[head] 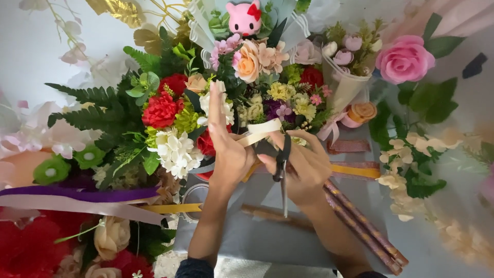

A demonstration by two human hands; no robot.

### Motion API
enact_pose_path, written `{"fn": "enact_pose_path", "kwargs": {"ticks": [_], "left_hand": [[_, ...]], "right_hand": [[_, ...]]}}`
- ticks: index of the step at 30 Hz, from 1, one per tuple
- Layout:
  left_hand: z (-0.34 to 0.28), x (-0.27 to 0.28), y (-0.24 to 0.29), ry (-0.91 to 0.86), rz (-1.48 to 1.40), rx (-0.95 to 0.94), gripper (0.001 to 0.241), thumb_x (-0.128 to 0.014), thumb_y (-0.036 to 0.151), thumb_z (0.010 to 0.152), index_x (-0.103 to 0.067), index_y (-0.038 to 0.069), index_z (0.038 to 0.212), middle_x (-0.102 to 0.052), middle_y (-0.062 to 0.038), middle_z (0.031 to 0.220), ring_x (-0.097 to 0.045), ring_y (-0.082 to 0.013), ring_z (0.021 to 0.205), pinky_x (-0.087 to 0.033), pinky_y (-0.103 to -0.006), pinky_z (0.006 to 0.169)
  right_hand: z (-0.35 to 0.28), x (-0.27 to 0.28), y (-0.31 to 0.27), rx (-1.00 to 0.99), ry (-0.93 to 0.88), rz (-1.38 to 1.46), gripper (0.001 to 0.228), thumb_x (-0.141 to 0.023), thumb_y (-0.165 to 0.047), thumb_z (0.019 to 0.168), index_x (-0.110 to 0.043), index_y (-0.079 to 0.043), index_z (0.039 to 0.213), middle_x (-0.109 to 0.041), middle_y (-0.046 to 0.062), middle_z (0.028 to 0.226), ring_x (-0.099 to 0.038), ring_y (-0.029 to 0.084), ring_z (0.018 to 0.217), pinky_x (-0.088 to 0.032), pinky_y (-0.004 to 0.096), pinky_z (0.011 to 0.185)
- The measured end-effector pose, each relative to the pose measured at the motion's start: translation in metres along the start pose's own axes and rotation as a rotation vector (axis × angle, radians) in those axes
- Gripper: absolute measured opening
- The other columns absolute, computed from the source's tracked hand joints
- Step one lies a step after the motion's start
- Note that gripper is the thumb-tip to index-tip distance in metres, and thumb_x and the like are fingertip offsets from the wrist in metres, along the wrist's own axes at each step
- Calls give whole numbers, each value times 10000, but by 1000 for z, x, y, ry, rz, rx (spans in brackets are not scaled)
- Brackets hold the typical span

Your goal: The person uses scissors to cut a cream-colored ribbon into small pieces. They repeatedly measure, cut, and place the ribbon segments onto a table surrounded by various flower arrangements and crafting supplies.

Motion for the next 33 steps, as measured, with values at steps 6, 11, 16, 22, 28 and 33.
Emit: {"fn": "enact_pose_path", "kwargs": {"ticks": [6, 11, 16, 22, 28, 33], "left_hand": [[-4, 2, -5, 106, 17, -82, 1054, -339, -342, 870, 221, 161, 1607, -134, -500, 1549, -322, -713, 1394, -426, -797, 1100], [-10, 3, -7, 128, 12, -70, 1003, -282, -307, 878, 261, 154, 1585, -149, -516, 1527, -333, -750, 1355, -409, -870, 1057], [-7, 3, -1, 212, 5, -87, 805, -320, -56, 1037, 199, 169, 1609, -237, -497, 1498, -360, -732, 1342, -431, -866, 1034], [-7, 7, 2, 310, -105, -30, 721, -297, 125, 1071, 189, 156, 1603, -270, -485, 1497, -397, -703, 1363, -438, -878, 1040], [-7, 15, -38, 437, -763, 663, 791, -508, 495, 951, -195, 200, 1614, -307, -225, 1672, -370, -462, 1556, -372, -654, 1271], [2, 63, 10, -100, -545, 165, 815, -504, 237, 1169, 112, 249, 1703, 157, -15, 1802, -18, -291, 1772, -118, -606, 1577]], "right_hand": [[3, 2, 3, -12, 43, -6, 354, -851, -182, 854, -779, 54, 1107, -664, 68, 562, -620, 172, 459, -636, 432, 792], [6, 0, 5, -54, 43, 8, 296, -797, -158, 905, -795, 34, 1130, -657, 87, 575, -609, 189, 474, -621, 407, 802], [7, 0, 11, -39, 43, -10, 297, -818, -140, 894, -798, 31, 1136, -648, 84, 565, -553, 186, 448, -607, 396, 806], [-13, -11, 32, -95, 19, 9, 247, -846, -43, 862, -796, 30, 1093, -655, 89, 609, -576, 209, 474, -591, 427, 857], [-8, -9, 20, -150, -70, -45, 147, -760, -99, 964, -764, 48, 962, -588, 105, 608, -382, 169, 514, -605, 481, 842], [-16, -7, 21, -220, -161, -90, 183, -794, -153, 974, -771, 28, 992, -744, 166, 935, -691, 321, 911, -571, 406, 736]]}}
Point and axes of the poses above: each hand's wrist, its own z-axis towards the middle knuckle, its own x-axis out of the back of the hand, y = z × x, the point moved 3 cm from there along z, towards the middle knuckle
